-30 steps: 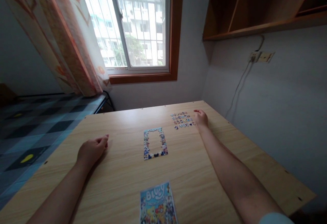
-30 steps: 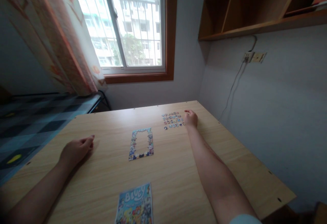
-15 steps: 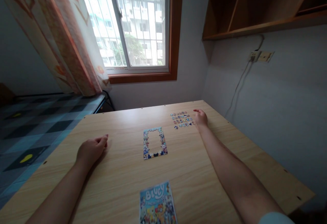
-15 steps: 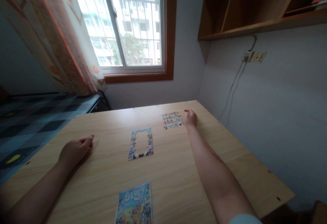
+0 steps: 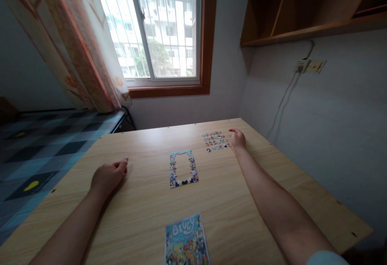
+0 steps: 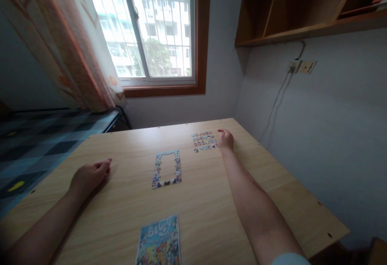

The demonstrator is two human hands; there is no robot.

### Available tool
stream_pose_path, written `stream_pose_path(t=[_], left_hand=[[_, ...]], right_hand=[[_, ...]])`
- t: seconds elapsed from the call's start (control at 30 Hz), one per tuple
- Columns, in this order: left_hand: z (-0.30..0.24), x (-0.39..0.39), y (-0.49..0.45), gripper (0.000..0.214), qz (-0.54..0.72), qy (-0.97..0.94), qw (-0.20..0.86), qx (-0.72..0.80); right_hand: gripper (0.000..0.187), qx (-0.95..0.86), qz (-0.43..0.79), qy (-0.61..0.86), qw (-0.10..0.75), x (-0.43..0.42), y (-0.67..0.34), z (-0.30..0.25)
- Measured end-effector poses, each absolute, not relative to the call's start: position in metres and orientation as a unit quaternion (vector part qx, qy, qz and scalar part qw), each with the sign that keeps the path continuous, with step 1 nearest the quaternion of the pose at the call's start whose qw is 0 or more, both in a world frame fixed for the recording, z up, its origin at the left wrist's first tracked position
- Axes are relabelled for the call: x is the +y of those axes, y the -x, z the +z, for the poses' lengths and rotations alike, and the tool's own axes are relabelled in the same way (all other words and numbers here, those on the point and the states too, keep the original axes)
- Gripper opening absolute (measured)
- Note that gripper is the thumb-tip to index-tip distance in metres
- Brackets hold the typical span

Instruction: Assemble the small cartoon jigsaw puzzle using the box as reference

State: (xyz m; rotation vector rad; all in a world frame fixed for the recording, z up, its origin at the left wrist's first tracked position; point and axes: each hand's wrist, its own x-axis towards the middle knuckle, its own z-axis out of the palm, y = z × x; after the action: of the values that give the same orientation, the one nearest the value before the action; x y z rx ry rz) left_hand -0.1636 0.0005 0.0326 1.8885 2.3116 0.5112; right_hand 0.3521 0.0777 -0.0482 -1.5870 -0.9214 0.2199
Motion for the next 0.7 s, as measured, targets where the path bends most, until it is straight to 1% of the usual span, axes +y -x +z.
stream_pose_path(t=[0.7], left_hand=[[0.0303,0.0009,0.1659,0.053,0.174,-0.627,0.056,0.758]], right_hand=[[0.038,-0.398,0.096,0.678,0.61,0.0767,-0.3517,-0.0476]])
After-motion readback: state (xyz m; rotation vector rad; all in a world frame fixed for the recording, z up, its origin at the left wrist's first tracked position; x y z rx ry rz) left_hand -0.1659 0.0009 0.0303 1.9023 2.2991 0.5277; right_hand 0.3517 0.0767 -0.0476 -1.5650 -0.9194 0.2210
